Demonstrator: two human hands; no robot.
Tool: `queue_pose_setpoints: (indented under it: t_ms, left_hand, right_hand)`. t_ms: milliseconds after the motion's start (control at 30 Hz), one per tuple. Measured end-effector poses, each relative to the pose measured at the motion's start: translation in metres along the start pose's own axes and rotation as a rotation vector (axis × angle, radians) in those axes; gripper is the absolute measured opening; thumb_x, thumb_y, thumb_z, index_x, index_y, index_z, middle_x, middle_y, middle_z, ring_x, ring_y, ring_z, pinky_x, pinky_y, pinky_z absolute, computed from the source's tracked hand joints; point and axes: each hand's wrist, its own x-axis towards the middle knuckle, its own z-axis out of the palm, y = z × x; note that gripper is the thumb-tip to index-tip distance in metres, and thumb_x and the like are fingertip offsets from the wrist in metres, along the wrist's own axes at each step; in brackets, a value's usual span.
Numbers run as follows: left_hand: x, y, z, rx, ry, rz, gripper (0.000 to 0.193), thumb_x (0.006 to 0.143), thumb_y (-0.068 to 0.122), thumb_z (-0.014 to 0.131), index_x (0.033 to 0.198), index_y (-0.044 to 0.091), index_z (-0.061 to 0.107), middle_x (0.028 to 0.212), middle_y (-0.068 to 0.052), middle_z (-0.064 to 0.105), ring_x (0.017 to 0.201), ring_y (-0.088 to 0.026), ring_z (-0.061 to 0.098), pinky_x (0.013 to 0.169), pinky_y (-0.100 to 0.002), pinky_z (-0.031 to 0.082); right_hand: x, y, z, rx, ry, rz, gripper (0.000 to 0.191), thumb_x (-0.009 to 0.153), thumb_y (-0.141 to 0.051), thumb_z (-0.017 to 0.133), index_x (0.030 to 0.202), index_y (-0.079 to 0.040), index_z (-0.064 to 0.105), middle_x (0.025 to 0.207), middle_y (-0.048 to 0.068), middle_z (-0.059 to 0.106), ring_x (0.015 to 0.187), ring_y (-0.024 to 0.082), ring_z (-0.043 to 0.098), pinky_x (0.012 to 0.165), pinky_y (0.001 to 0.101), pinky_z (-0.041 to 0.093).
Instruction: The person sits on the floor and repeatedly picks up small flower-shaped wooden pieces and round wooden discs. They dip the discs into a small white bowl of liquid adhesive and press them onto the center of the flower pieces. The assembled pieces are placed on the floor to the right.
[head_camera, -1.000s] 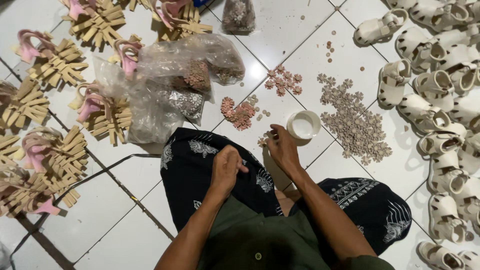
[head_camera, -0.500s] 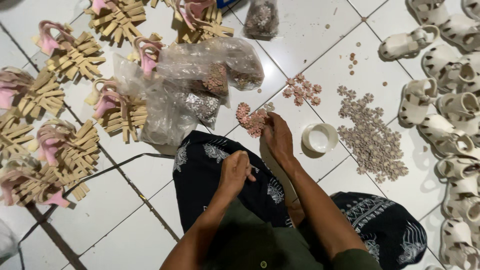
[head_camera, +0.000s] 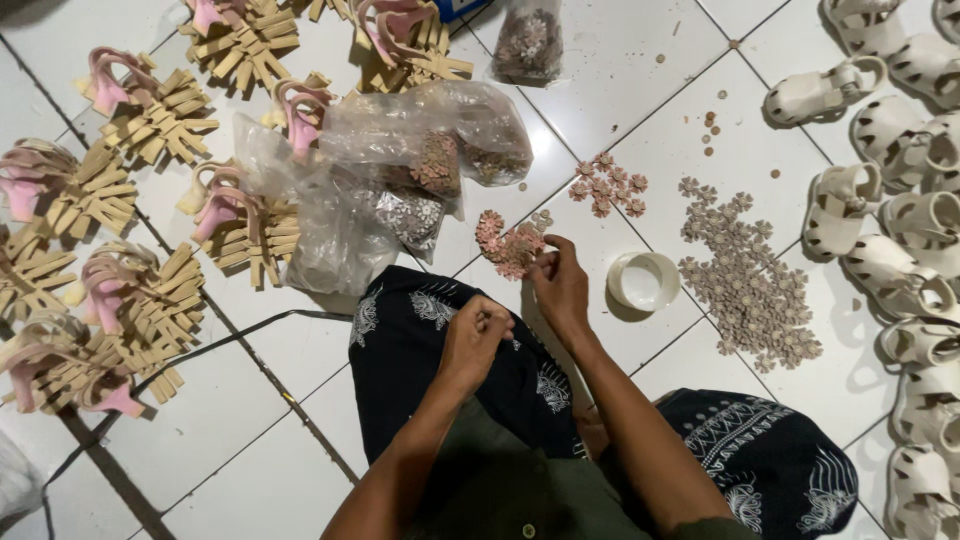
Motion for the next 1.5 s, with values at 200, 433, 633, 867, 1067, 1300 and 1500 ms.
queue_pose_setpoints:
  t_ms: [200, 433, 633, 867, 1067, 1300, 1500]
  left_hand:
    - [0.006, 0.01, 0.015, 0.009, -0.012, -0.224, 0.037, 0.111, 0.023, 0.054, 0.085, -0.003, 0.058, 0.073, -0.01, 0.059, 0.064, -0.017, 0.057, 0.064, -0.032, 0.056]
    - [0.011, 0.035, 0.04, -0.069, -0.14, 0.014, 0.025, 0.095, 0.014, 0.062, 0.117, 0.004, 0.059, 0.099, -0.001, 0.07, 0.091, -0.01, 0.066, 0.083, -0.028, 0.055]
    - [0.006, 0.02, 0.059, -0.116, -0.183, -0.046, 0.021, 0.1, 0.007, 0.067, 0.115, -0.007, 0.069, 0.092, -0.013, 0.075, 0.081, -0.018, 0.071, 0.073, -0.028, 0.058]
    - [0.003, 0.022, 0.046, -0.261, -0.063, -0.23, 0.016, 0.097, 0.012, 0.064, 0.106, -0.001, 0.063, 0.093, -0.015, 0.078, 0.083, -0.018, 0.077, 0.074, -0.029, 0.061]
    - [-0.002, 0.031, 0.043, -0.174, -0.056, -0.209, 0.021, 0.098, 0.013, 0.068, 0.109, -0.005, 0.071, 0.092, -0.017, 0.078, 0.08, -0.019, 0.074, 0.074, -0.029, 0.06]
    - [-0.003, 0.033, 0.047, -0.203, -0.043, -0.183, 0.023, 0.099, 0.013, 0.065, 0.109, -0.006, 0.071, 0.094, -0.016, 0.077, 0.083, -0.018, 0.077, 0.079, -0.03, 0.064]
    - [-0.002, 0.03, 0.051, -0.189, -0.03, -0.194, 0.023, 0.1, 0.013, 0.063, 0.11, -0.006, 0.068, 0.094, -0.017, 0.078, 0.086, -0.02, 0.077, 0.078, -0.03, 0.063]
  right_hand:
    - [-0.028, 0.005, -0.052, 0.448, -0.115, 0.107, 0.046, 0.09, -0.006, 0.069, 0.131, 0.0, 0.05, 0.091, 0.008, 0.068, 0.077, 0.014, 0.067, 0.065, 0.0317, 0.06]
    - [-0.058, -0.001, -0.094, 0.535, -0.208, 0.116, 0.044, 0.091, -0.005, 0.072, 0.131, 0.002, 0.054, 0.092, 0.008, 0.068, 0.083, 0.013, 0.066, 0.075, 0.0294, 0.057]
    - [-0.058, 0.022, -0.119, -0.202, -0.082, 0.009, 0.041, 0.094, -0.026, 0.071, 0.131, -0.01, 0.063, 0.12, 0.011, 0.071, 0.103, 0.022, 0.07, 0.088, 0.0339, 0.059]
    - [-0.033, 0.052, -0.135, -0.993, -0.012, -0.237, 0.068, 0.094, -0.071, 0.049, 0.132, -0.019, 0.071, 0.168, 0.023, 0.013, 0.152, 0.048, 0.013, 0.119, 0.0633, 0.02]
    - [-0.029, 0.051, -0.133, -0.958, -0.05, -0.184, 0.073, 0.092, -0.077, 0.044, 0.13, -0.021, 0.073, 0.172, 0.018, 0.002, 0.156, 0.044, -0.003, 0.123, 0.0623, 0.006]
    - [-0.026, 0.057, -0.137, -0.888, -0.055, -0.147, 0.06, 0.092, -0.067, 0.059, 0.112, -0.013, 0.078, 0.172, 0.02, 0.005, 0.158, 0.045, 0.0, 0.124, 0.0669, 0.007]
    - [-0.029, 0.063, -0.138, -0.533, -0.007, -0.017, 0.038, 0.081, -0.044, 0.076, 0.082, -0.005, 0.077, 0.165, 0.025, 0.026, 0.155, 0.047, 0.012, 0.121, 0.067, 0.014]
